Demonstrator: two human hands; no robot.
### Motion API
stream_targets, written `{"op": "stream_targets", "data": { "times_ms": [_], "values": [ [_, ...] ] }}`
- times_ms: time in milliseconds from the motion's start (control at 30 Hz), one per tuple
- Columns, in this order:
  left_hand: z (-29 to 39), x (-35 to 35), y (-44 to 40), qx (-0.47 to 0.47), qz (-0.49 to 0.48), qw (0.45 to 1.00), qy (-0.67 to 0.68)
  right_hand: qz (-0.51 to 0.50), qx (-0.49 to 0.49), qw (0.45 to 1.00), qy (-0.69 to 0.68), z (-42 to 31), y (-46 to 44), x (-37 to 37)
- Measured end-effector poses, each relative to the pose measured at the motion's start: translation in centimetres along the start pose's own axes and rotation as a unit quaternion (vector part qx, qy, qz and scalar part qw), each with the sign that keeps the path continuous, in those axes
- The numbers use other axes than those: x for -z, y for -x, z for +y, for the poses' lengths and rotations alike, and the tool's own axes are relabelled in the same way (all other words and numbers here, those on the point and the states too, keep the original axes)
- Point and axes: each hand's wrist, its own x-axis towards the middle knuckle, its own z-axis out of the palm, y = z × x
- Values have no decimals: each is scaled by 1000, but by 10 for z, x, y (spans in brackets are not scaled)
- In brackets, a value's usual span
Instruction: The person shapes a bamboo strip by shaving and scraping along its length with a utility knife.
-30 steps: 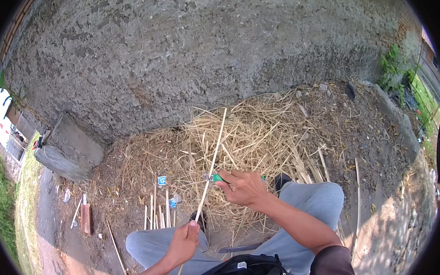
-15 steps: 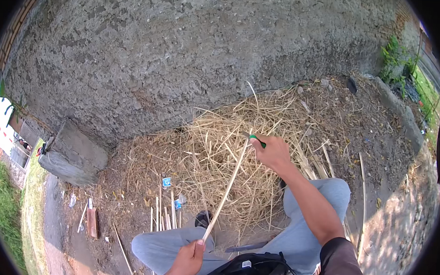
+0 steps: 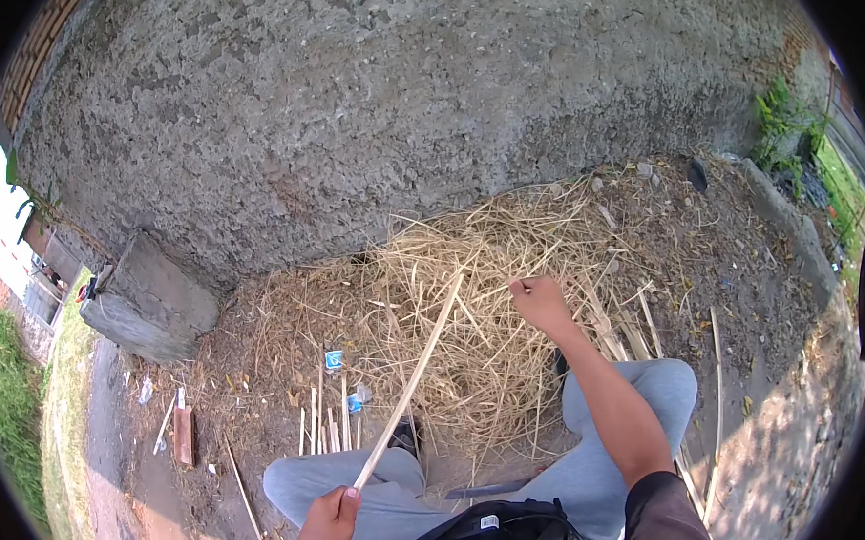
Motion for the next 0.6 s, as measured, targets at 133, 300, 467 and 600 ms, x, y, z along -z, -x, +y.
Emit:
{"op": "stream_targets", "data": {
  "times_ms": [133, 300, 467, 600],
  "values": [
    [16, -16, -29, -7, 26, 999, -46, -99, -6, 995, -11, -31, 29, 2],
    [55, -13, -59, -60, 88, 987, -121, -87, -18, 946, -312, -31, 59, -6],
    [67, -24, -84, -95, 84, 978, -168, -58, 179, 973, -131, -56, 108, -8],
    [78, -39, -94, -136, 88, 969, -185, -64, 326, 938, -101, -56, 132, -24]
  ]
}}
